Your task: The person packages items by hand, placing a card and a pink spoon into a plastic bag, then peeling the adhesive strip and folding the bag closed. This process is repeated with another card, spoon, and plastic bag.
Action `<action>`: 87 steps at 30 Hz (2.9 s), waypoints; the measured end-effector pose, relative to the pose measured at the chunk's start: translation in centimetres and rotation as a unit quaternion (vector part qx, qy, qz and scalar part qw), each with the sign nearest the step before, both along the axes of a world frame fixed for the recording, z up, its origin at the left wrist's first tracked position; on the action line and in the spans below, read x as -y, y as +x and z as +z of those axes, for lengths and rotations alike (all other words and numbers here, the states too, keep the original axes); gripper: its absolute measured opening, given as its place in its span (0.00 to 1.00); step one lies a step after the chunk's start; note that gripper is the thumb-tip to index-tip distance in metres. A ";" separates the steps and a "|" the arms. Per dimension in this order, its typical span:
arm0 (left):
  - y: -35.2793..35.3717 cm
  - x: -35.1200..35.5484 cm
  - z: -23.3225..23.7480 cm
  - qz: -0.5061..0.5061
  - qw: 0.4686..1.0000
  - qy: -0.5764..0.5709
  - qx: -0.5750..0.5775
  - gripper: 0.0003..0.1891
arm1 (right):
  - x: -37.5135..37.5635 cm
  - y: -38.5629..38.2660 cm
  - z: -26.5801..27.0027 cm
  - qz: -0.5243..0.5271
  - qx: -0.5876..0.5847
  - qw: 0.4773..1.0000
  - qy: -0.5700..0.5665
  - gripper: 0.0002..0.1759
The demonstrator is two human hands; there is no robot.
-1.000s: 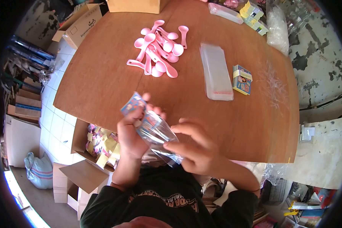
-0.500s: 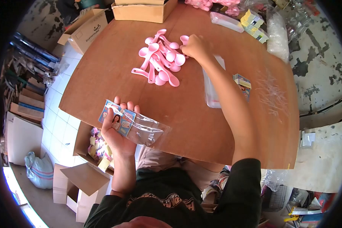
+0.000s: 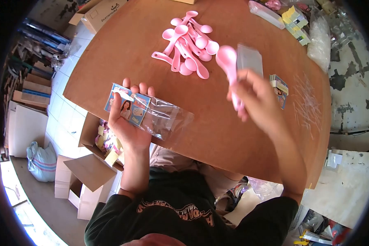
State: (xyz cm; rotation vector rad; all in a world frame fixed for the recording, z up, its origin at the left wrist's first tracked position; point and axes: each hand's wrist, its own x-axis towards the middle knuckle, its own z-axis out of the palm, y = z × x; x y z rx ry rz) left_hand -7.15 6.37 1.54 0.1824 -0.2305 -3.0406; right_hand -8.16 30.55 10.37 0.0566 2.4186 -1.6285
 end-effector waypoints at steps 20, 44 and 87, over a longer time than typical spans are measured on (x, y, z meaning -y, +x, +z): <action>1.7 -4.1 -0.6 0.007 0.994 -0.104 -0.039 0.20 | 1.8 8.7 -2.8 -0.001 0.173 0.960 -0.221 0.14; 0.8 -3.2 -0.2 -0.011 0.997 -0.070 -0.020 0.23 | -1.4 11.0 -3.6 0.005 0.204 0.952 -0.228 0.19; 3.2 -7.1 2.8 -0.042 0.827 -0.498 -0.257 0.31 | 1.4 6.3 6.7 -0.138 -0.344 0.888 0.273 0.05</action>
